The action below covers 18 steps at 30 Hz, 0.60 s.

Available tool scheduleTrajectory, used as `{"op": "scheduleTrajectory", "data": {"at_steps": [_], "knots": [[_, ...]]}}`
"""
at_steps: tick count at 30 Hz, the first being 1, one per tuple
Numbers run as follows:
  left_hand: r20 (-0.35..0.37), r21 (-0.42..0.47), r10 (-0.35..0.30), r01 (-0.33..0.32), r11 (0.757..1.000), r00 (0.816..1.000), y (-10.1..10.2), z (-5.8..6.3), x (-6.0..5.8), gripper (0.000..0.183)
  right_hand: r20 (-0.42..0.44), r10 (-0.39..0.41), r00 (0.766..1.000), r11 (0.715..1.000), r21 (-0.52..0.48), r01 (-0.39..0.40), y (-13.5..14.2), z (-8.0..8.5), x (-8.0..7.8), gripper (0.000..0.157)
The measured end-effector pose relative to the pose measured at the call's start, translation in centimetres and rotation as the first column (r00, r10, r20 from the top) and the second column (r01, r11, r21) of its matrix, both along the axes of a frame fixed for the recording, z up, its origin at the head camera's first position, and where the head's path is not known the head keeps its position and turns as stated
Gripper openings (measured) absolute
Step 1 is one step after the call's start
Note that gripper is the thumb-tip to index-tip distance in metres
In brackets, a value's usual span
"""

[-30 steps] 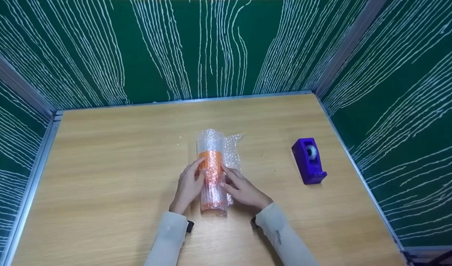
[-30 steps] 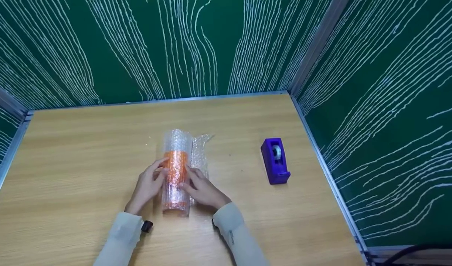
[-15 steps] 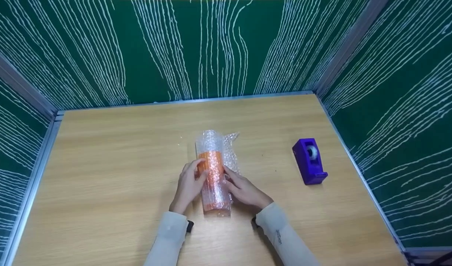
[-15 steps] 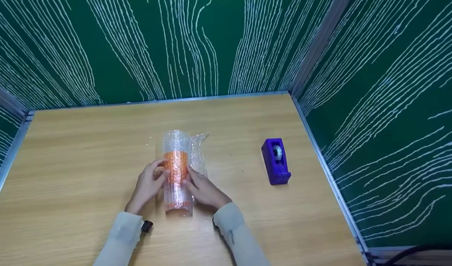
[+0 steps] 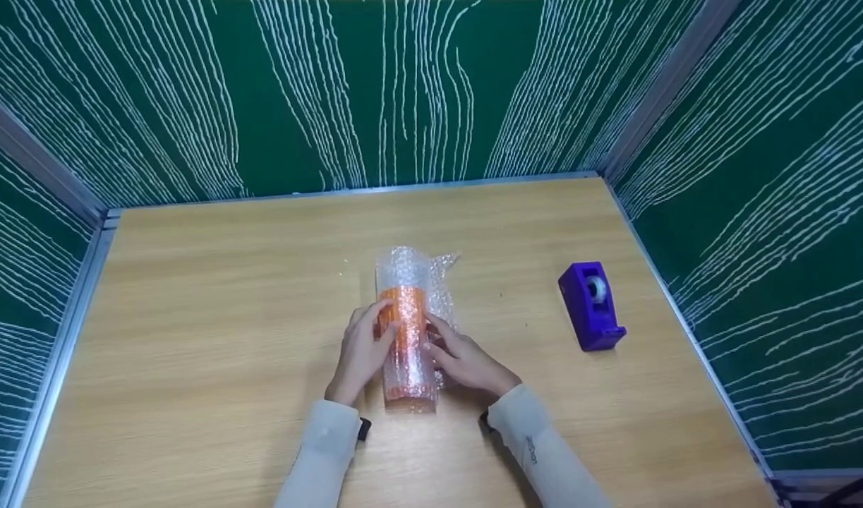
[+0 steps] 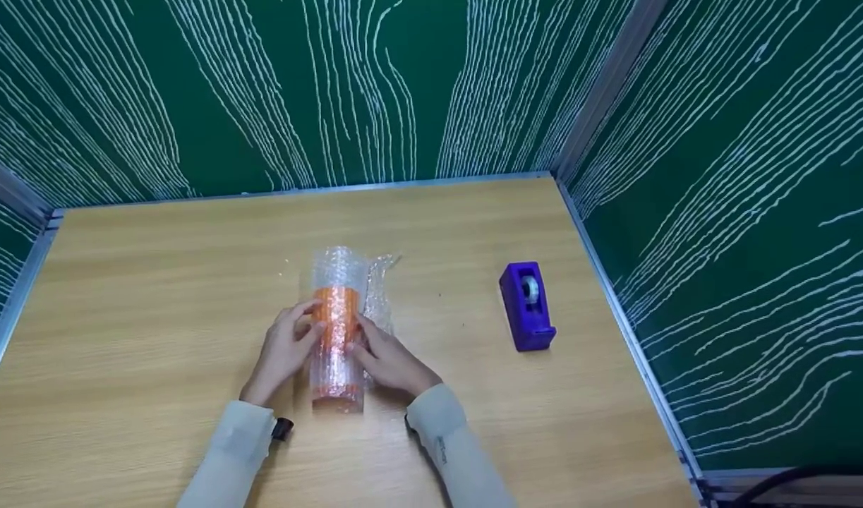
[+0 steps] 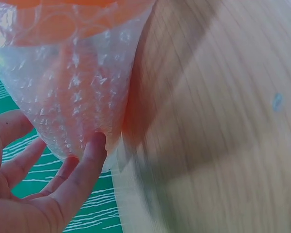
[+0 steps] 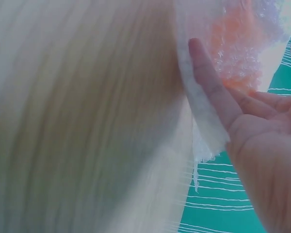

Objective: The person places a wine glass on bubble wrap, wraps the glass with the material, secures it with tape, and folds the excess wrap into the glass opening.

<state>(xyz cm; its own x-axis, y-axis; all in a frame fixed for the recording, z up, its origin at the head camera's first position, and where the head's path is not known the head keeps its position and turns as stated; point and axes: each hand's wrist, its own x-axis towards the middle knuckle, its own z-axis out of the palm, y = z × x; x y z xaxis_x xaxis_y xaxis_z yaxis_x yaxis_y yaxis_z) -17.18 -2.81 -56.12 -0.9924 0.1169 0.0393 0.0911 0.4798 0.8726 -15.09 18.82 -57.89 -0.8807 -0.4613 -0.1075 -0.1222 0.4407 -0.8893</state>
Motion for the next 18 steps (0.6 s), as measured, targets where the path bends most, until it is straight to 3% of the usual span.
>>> {"op": "scheduleTrajectory", "data": {"at_steps": [9, 18], "knots": [[-0.028, -0.024, 0.001, -0.001, 1.0, 1.0, 0.05, -0.18, 0.13, 0.043, -0.124, -0.014, 0.992, 1.0, 0.012, 0.016, -0.06, -0.05, 0.24, 0.062], [-0.009, -0.015, -0.014, 0.014, 1.0, 1.0, 0.02, -0.1, 0.14, 0.043, -0.125, -0.008, 0.992, 0.995, 0.1, 0.02, 0.07, 0.15, 0.2, 0.066]]}}
